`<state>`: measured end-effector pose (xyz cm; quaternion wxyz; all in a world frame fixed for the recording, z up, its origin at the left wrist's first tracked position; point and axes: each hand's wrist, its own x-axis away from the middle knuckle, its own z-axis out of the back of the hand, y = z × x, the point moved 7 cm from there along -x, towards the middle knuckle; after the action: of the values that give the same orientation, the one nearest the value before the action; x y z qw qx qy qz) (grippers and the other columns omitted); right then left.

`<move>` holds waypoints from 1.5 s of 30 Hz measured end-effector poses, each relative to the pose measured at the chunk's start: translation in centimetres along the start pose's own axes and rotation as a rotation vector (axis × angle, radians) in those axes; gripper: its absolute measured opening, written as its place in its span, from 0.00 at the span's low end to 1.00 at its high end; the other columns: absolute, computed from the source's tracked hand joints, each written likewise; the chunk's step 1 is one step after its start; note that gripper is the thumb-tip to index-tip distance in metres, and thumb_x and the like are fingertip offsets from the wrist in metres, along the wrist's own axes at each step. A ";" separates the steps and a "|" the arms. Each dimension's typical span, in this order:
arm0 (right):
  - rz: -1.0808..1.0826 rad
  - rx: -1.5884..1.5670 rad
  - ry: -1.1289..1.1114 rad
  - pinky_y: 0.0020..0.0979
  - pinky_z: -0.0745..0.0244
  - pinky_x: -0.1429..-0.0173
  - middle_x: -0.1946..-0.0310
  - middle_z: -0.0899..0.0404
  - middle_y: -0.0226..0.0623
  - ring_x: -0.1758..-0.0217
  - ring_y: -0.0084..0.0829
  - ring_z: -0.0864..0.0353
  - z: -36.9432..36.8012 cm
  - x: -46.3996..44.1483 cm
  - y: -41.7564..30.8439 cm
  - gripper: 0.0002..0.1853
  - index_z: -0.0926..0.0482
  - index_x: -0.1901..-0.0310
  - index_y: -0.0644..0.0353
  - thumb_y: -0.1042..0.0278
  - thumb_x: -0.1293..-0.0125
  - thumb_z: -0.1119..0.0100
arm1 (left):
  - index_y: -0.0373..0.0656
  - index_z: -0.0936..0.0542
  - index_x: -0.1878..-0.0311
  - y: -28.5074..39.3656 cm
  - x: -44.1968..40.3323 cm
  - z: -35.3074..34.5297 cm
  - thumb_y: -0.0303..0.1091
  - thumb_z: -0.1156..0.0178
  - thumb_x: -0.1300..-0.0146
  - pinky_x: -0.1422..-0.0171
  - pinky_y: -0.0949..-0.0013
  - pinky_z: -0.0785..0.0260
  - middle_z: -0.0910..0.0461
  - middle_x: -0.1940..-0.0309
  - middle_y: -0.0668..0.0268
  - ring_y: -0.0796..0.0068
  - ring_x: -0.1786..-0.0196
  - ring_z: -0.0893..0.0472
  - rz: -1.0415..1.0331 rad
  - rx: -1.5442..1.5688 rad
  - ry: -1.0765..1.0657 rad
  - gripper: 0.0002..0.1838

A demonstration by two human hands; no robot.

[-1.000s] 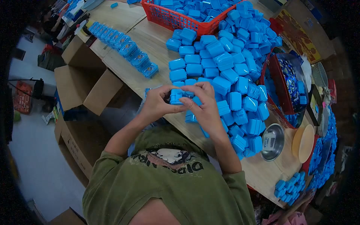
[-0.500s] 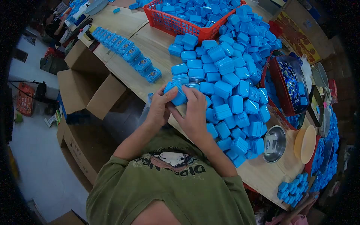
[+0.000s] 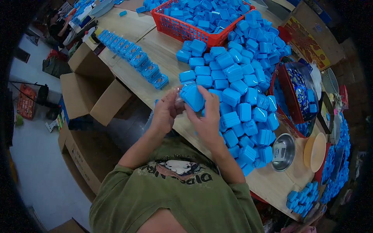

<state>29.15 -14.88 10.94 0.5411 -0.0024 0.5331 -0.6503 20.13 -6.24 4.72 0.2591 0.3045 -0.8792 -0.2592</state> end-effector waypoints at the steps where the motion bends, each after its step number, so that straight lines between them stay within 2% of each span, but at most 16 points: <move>1: -0.072 -0.088 0.006 0.32 0.34 0.43 0.49 0.31 0.40 0.46 0.34 0.30 0.4 0.1 0.9 0.31 0.35 0.41 0.62 0.78 0.47 0.35 | 0.42 0.28 0.47 0.1 -0.4 1.2 0.36 0.37 0.40 0.60 0.77 0.27 0.22 0.59 0.67 0.79 0.61 0.20 -0.040 -0.048 0.058 0.19; 2: -0.144 -0.176 0.013 0.30 0.34 0.41 0.48 0.32 0.38 0.44 0.31 0.31 0.7 0.1 1.8 0.30 0.36 0.40 0.62 0.78 0.45 0.36 | 0.43 0.27 0.48 0.4 -0.7 2.3 0.35 0.38 0.39 0.61 0.77 0.27 0.21 0.60 0.68 0.78 0.61 0.20 -0.080 -0.097 0.117 0.17; 5: -0.180 -0.205 0.002 0.29 0.33 0.40 0.46 0.34 0.37 0.43 0.28 0.32 1.7 -0.4 2.4 0.30 0.36 0.39 0.62 0.78 0.44 0.37 | 0.44 0.25 0.53 0.8 -1.1 4.2 0.34 0.39 0.39 0.62 0.76 0.26 0.20 0.64 0.70 0.80 0.61 0.20 -0.066 -0.147 0.133 0.12; 8: -0.200 -0.299 -0.049 0.30 0.33 0.40 0.45 0.35 0.37 0.43 0.29 0.32 1.6 -0.6 2.5 0.30 0.37 0.39 0.62 0.80 0.44 0.38 | 0.45 0.24 0.57 1.8 -0.7 3.9 0.35 0.42 0.36 0.57 0.70 0.24 0.21 0.63 0.68 0.77 0.62 0.19 -0.087 -0.145 0.110 0.08; 11: -0.179 -0.260 -0.111 0.30 0.33 0.40 0.45 0.35 0.37 0.42 0.29 0.32 1.3 -0.3 3.0 0.30 0.36 0.39 0.60 0.80 0.44 0.38 | 0.45 0.24 0.59 2.9 -0.1 2.9 0.35 0.43 0.36 0.57 0.71 0.24 0.20 0.64 0.70 0.78 0.64 0.19 -0.105 -0.135 0.073 0.06; 15: -0.164 -0.258 -0.157 0.30 0.33 0.40 0.44 0.35 0.35 0.42 0.29 0.32 1.1 -0.8 2.7 0.31 0.36 0.39 0.58 0.81 0.45 0.38 | 0.46 0.24 0.58 2.8 -0.4 3.8 0.35 0.43 0.35 0.57 0.70 0.24 0.20 0.64 0.70 0.79 0.63 0.20 -0.117 -0.143 0.098 0.06; 17: -0.123 -0.288 -0.112 0.34 0.36 0.43 0.51 0.30 0.40 0.47 0.39 0.32 1.3 -1.2 2.2 0.29 0.30 0.43 0.57 0.76 0.49 0.34 | 0.45 0.24 0.57 2.7 -0.5 4.2 0.35 0.43 0.35 0.57 0.70 0.23 0.20 0.63 0.70 0.78 0.61 0.20 -0.122 -0.147 0.066 0.07; 18: -0.123 -0.287 -0.109 0.34 0.36 0.43 0.51 0.30 0.40 0.47 0.39 0.32 1.4 -1.2 2.4 0.29 0.30 0.43 0.57 0.76 0.49 0.34 | 0.45 0.24 0.57 2.8 -0.5 4.2 0.35 0.43 0.35 0.57 0.70 0.23 0.20 0.63 0.70 0.78 0.61 0.20 -0.121 -0.148 0.064 0.07; 20: -0.114 -0.250 -0.211 0.28 0.34 0.42 0.48 0.35 0.33 0.44 0.28 0.33 0.9 -1.1 2.5 0.31 0.34 0.40 0.56 0.82 0.47 0.37 | 0.45 0.24 0.56 3.0 -0.2 4.0 0.35 0.43 0.35 0.56 0.70 0.24 0.20 0.63 0.70 0.78 0.60 0.20 -0.105 -0.123 0.054 0.08; 27: -0.132 -0.258 -0.207 0.27 0.34 0.43 0.50 0.35 0.33 0.45 0.27 0.33 0.9 -0.9 2.7 0.31 0.33 0.40 0.55 0.81 0.48 0.36 | 0.45 0.24 0.55 3.5 0.0 3.5 0.36 0.43 0.36 0.55 0.70 0.26 0.20 0.62 0.71 0.76 0.58 0.20 -0.085 -0.110 -0.020 0.09; 33: -0.006 -0.103 -0.182 0.32 0.35 0.43 0.49 0.32 0.38 0.46 0.35 0.31 1.5 -1.5 1.1 0.30 0.30 0.43 0.56 0.79 0.50 0.34 | 0.46 0.24 0.54 3.4 0.2 3.2 0.37 0.43 0.35 0.51 0.70 0.30 0.20 0.61 0.72 0.77 0.56 0.20 -0.058 -0.164 -0.021 0.10; 35: 0.031 -0.098 -0.179 0.37 0.36 0.44 0.50 0.31 0.39 0.48 0.42 0.34 1.4 -1.5 0.9 0.31 0.31 0.42 0.54 0.78 0.50 0.35 | 0.47 0.24 0.53 3.8 0.5 2.5 0.38 0.44 0.34 0.50 0.71 0.33 0.21 0.61 0.73 0.79 0.57 0.21 -0.106 -0.180 -0.003 0.10; 39: 0.073 -0.042 -0.191 0.38 0.36 0.44 0.50 0.31 0.40 0.48 0.43 0.34 1.3 -1.5 0.6 0.31 0.31 0.42 0.53 0.79 0.50 0.35 | 0.47 0.24 0.52 4.0 0.7 2.1 0.38 0.44 0.34 0.49 0.70 0.34 0.21 0.60 0.73 0.81 0.58 0.22 -0.118 -0.201 0.010 0.11; 41: 0.092 -0.039 -0.190 0.38 0.36 0.45 0.50 0.31 0.40 0.48 0.43 0.34 1.2 -1.5 0.6 0.31 0.31 0.42 0.53 0.79 0.51 0.35 | 0.42 0.23 0.52 4.0 0.8 1.8 0.36 0.42 0.36 0.47 0.74 0.34 0.22 0.58 0.70 0.80 0.55 0.24 -0.114 -0.156 -0.036 0.12; 45: 0.103 -0.031 -0.182 0.38 0.35 0.45 0.50 0.31 0.40 0.48 0.43 0.33 1.2 -1.5 0.6 0.31 0.31 0.42 0.53 0.79 0.51 0.35 | 0.42 0.23 0.51 4.2 1.0 1.4 0.36 0.42 0.36 0.48 0.76 0.35 0.22 0.58 0.71 0.82 0.55 0.25 -0.147 -0.189 -0.057 0.13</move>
<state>30.93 -14.57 11.92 0.6200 -0.0425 0.4911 -0.6104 16.90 -3.62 6.61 0.2420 0.3348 -0.8333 -0.3675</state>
